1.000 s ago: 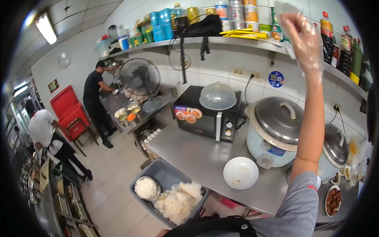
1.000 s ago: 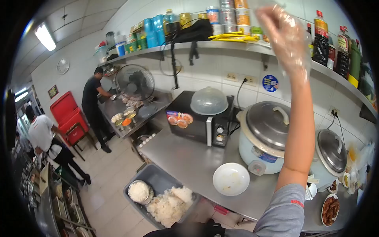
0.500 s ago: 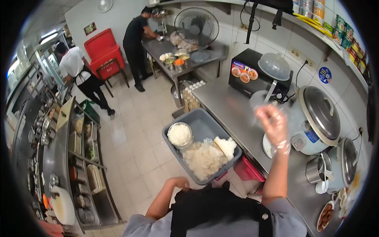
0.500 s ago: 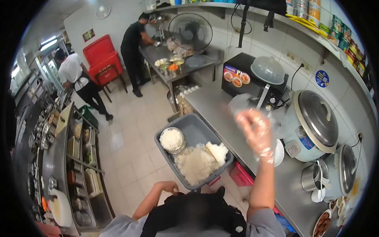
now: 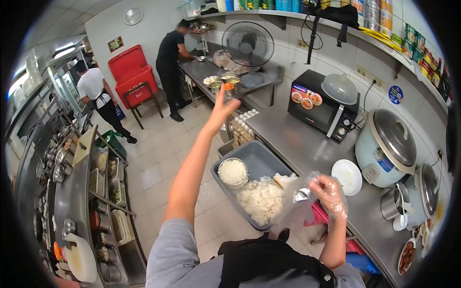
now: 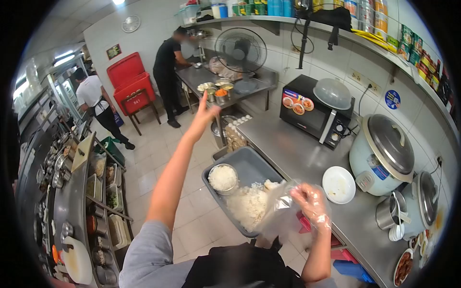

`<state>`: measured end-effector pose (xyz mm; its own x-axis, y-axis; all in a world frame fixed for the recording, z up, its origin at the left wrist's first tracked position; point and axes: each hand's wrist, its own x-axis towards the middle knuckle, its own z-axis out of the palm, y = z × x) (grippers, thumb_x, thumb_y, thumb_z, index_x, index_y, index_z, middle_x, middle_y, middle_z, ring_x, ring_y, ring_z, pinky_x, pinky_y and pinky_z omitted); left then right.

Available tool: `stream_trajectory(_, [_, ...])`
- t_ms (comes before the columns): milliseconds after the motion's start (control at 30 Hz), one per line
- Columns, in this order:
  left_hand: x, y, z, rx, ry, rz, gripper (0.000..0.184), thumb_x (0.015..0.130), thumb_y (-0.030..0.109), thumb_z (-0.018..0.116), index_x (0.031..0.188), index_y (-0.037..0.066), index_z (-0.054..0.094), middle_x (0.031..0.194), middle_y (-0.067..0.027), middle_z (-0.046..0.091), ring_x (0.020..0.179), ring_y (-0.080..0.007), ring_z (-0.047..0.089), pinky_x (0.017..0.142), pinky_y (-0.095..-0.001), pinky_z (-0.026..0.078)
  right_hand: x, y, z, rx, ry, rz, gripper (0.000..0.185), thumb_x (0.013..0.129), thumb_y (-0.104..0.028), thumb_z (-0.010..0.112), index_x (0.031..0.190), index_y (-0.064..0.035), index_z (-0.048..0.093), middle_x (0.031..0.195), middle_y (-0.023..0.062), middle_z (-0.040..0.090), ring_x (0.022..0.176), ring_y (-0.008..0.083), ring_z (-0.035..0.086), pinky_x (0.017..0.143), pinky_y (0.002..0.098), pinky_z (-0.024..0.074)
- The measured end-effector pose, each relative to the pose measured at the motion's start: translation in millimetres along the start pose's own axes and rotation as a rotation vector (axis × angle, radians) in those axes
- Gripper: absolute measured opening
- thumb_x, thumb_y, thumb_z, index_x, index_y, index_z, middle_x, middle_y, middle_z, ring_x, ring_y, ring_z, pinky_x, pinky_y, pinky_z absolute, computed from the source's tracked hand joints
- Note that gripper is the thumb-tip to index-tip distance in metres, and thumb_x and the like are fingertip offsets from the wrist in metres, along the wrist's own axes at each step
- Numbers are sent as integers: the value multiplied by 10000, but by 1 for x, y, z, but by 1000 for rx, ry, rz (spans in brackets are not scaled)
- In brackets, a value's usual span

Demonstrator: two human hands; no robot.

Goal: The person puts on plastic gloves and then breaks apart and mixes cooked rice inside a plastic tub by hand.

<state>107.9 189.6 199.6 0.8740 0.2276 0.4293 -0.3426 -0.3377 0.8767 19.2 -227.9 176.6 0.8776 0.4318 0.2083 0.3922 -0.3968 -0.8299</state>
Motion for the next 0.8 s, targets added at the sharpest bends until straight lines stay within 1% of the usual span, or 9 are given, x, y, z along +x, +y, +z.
stream_trajectory(33, [5,-1,8,747,250,106,950,797,556,623,1501,250,62,1528,-227,-92,1415,-396,-52,1069,-617,16,-4,4,0,12,36,38,218,809,-177,690,754,1,576,630,1,461,602,94,399,546,280,351])
stream_trajectory(167, [15,1,20,1181,431,417,772,856,496,557,1487,251,186,1544,-190,11,1412,-409,-25,1056,-657,8,-17,4,1,22,112,125,223,803,-159,686,716,4,562,589,-11,428,567,86,376,514,282,336])
stream_trajectory(433, [28,-14,45,1250,284,728,681,817,429,614,1425,368,312,1542,-145,113,1410,-385,86,1061,-661,90,-24,17,9,48,108,149,198,816,-157,682,745,-2,581,607,-30,454,578,67,387,524,266,357])
stream_trajectory(567, [38,-9,49,1258,127,681,725,809,302,651,1429,392,286,1534,-151,98,1409,-359,95,1074,-631,143,-25,21,9,66,143,142,202,818,-166,679,741,-12,575,613,-39,448,588,62,385,527,259,352])
stream_trajectory(600, [44,-8,49,1216,186,795,600,833,194,641,1388,214,413,1435,-199,336,1300,-336,390,968,-539,404,-26,25,8,58,152,153,201,818,-168,678,740,-15,573,613,-41,445,589,62,383,528,257,350])
stream_trajectory(633, [56,-17,51,1205,179,798,600,833,194,641,1388,214,413,1435,-199,336,1300,-336,390,968,-539,404,-26,26,6,55,159,162,201,818,-168,678,740,-15,573,613,-41,445,589,62,383,528,257,350])
stream_trajectory(700, [71,-29,57,-155,2,-142,345,849,103,615,1186,38,580,1078,-193,634,797,-188,667,590,-347,547,-25,27,3,63,176,159,203,818,-170,677,736,-19,569,613,-40,443,586,63,380,528,258,350])
stream_trajectory(767, [72,-25,63,-143,134,-108,202,878,148,604,895,-47,654,625,-88,640,395,-82,498,325,-251,367,-25,34,0,89,183,161,204,819,-170,676,737,-17,569,611,-37,444,585,65,381,530,258,352])
stream_trajectory(800, [76,-28,65,-136,185,-103,267,897,250,598,885,-11,655,555,-44,585,348,-69,383,340,-228,305,-25,35,-2,112,181,150,204,820,-171,675,739,-16,569,610,-33,444,584,66,383,532,257,354])
